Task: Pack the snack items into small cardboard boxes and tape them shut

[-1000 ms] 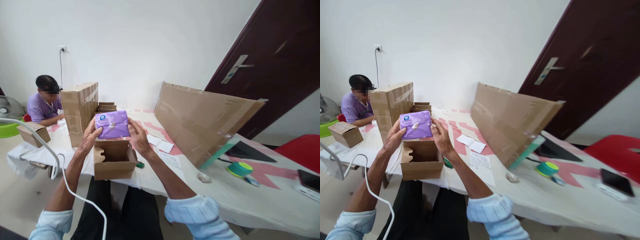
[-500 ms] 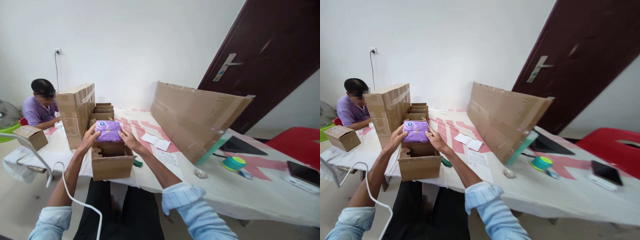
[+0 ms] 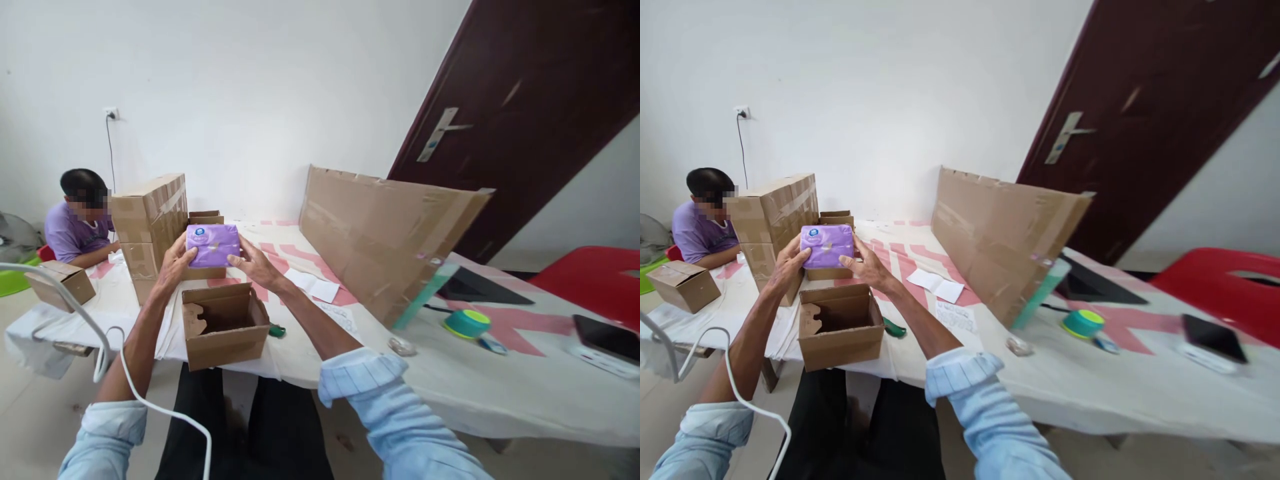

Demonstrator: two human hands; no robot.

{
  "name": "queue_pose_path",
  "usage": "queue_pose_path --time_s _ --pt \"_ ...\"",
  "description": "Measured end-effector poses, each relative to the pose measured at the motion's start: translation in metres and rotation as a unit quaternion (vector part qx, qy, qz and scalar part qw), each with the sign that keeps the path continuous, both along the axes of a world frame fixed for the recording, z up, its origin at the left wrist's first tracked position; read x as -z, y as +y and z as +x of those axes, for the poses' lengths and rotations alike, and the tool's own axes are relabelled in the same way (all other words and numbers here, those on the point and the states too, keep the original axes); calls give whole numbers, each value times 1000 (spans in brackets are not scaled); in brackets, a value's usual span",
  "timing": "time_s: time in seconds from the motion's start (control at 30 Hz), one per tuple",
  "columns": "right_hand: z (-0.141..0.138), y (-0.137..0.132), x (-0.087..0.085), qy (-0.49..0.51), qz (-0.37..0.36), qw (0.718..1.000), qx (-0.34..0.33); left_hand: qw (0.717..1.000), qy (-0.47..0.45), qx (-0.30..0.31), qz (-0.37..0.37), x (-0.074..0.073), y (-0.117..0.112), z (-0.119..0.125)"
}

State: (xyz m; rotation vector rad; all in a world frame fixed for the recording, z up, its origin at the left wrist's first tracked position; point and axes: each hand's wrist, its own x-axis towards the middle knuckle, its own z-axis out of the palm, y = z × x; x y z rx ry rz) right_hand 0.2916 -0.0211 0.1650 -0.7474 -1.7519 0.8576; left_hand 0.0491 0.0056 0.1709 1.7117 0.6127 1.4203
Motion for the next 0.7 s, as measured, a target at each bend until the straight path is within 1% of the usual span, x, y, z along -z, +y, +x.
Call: queue_pose_path --time_s 0.07,0.13,0.23,0.37,0.53,0.63,0.7 --pt "1 -3 -12 5 15 1000 -1 1000 -11 0 26 -14 -5 3" --pt "2 -6 -23 12 25 1000 0 999 -23 5 49 -25 -9 6" --pt "3 -11 -33 34 39 999 -7 996 -39 12 83 -34 -15 10" --pt "4 -20 -41 51 47 998 -8 992 -45 4 115 -39 -22 13" --pt "9 -26 -45 68 64 996 -12 986 -58 25 156 -45 -30 18" --pt "12 -21 -42 67 62 996 3 988 -39 38 142 -46 -27 17" --pt "13 -14 -34 61 53 997 14 992 0 44 116 -42 -18 14"
